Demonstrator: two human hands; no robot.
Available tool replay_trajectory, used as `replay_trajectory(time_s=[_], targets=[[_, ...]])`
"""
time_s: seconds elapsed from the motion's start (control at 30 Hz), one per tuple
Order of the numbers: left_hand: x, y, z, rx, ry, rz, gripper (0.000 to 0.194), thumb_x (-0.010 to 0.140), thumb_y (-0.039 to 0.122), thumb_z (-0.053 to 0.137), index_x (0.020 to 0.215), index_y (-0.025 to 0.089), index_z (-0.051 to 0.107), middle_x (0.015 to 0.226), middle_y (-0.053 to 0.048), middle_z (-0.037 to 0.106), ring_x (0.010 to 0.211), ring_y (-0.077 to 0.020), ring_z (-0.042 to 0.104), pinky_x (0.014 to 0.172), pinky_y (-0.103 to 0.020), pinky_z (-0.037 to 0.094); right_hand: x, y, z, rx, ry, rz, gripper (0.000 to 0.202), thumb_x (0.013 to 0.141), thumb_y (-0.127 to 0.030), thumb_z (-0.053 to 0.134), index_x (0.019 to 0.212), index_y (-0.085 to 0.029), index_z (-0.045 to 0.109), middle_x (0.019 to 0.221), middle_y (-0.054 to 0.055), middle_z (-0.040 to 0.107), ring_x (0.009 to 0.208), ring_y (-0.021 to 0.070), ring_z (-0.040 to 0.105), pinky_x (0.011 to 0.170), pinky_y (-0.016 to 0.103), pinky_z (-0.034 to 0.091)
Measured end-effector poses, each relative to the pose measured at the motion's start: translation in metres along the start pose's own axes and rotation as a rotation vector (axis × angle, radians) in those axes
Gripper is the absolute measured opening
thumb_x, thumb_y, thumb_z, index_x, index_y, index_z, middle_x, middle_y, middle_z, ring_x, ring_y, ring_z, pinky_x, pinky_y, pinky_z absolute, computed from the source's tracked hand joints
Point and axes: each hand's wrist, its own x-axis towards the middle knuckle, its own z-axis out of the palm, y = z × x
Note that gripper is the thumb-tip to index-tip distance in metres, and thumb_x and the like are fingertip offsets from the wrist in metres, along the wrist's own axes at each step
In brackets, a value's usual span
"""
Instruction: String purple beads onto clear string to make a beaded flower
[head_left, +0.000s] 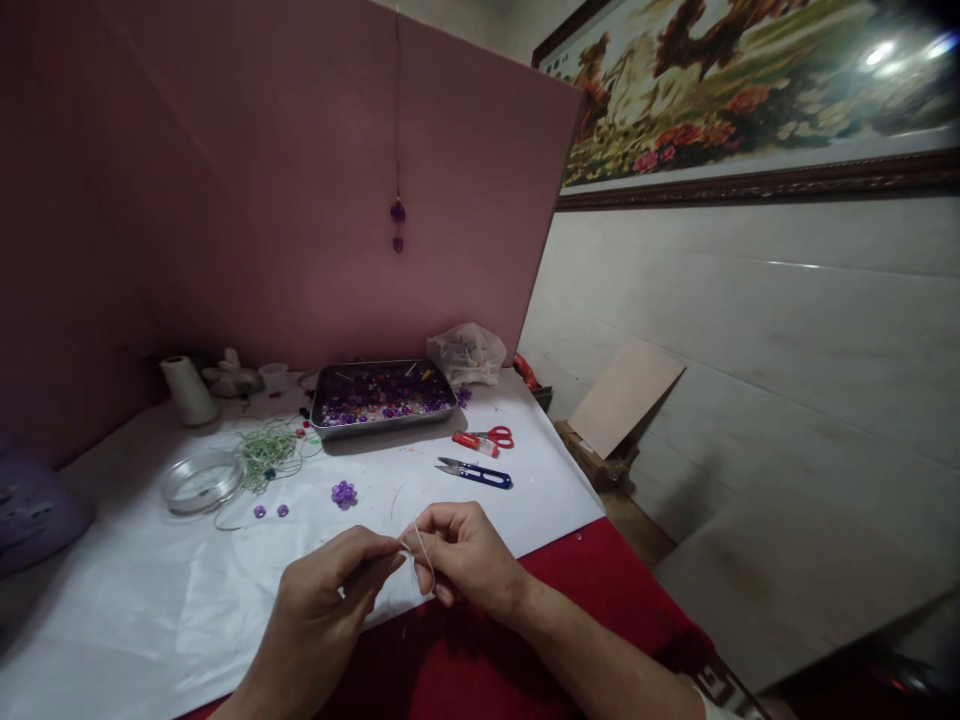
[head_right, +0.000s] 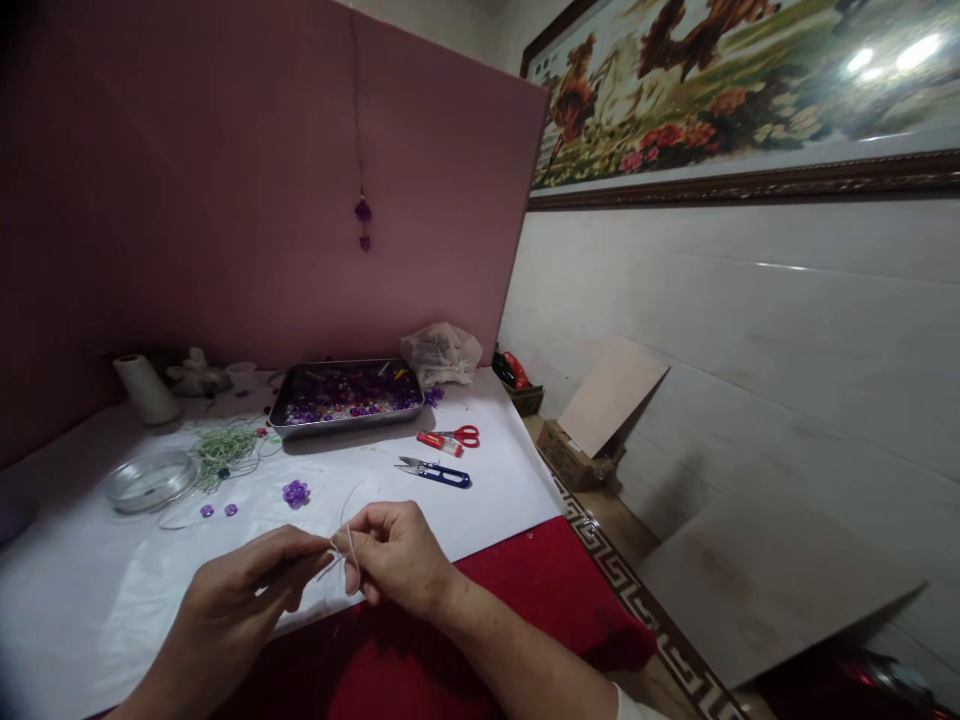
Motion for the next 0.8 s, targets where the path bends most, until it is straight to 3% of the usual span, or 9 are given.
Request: replay_trajectory(time_s=[0.23,0.43,0.6,0.7,0.8], targets=[[-0.002,-0.005,0.002,-0.08,-0.061,0.073,0.011,0.074,0.019,0.062,0.073,0.024,0.072,0.057,-0.001,0.061,0.048,-0.013,0.051,0.05,-0.022,0.039,-0.002,0.0,-0.002,0.03,-0.051,-0.029,0.025,0.081,-0.035,0.053,0.084,-0.011,0.059,0.053,-0.004,0.054,0.034,0.002,0.038,0.031,0.013,0.027],[-0.003,-0.014,0.003,-0.173,-0.083,0.013,0.012,0.078,0.021,0.056,0.079,0.024,0.068,0.051,0.004,0.057,0.042,-0.0096,0.045,0.042,-0.019,0.037,-0.003,0.001,-0.002,0.019,-0.072,-0.034,0.024,0.081,-0.037,0.056,0.085,-0.013,0.054,0.053,-0.004,0.055,0.034,0.0031,0.041,0.03,0.012,0.028],[-0.004,-0.011,0.002,-0.201,-0.127,0.03,0.012,0.08,0.022,0.056,0.081,0.024,0.067,0.066,0.001,0.059,0.051,-0.0103,0.05,0.045,-0.018,0.04,-0.003,-0.001,-0.002,0.045,-0.062,-0.032,0.027,0.079,-0.04,0.059,0.081,-0.013,0.053,0.051,-0.005,0.055,0.033,0.0028,0.039,0.03,0.012,0.027],[-0.004,-0.005,0.002,-0.266,-0.157,-0.081,0.013,0.079,0.029,0.057,0.076,0.022,0.067,0.071,-0.001,0.058,0.05,-0.0103,0.049,0.043,-0.02,0.04,-0.003,-0.001,-0.002,0.058,-0.066,-0.038,0.028,0.079,-0.041,0.058,0.082,-0.013,0.053,0.052,-0.005,0.055,0.032,0.0024,0.039,0.029,0.012,0.027],[-0.002,-0.003,0.003,-0.324,-0.156,-0.24,0.017,0.077,0.036,0.059,0.073,0.02,0.065,0.062,0.001,0.056,0.045,-0.0097,0.044,0.04,-0.02,0.036,-0.003,-0.001,-0.003,0.061,-0.074,-0.054,0.028,0.08,-0.04,0.057,0.083,-0.013,0.053,0.054,-0.004,0.056,0.033,0.0021,0.04,0.03,0.012,0.028]])
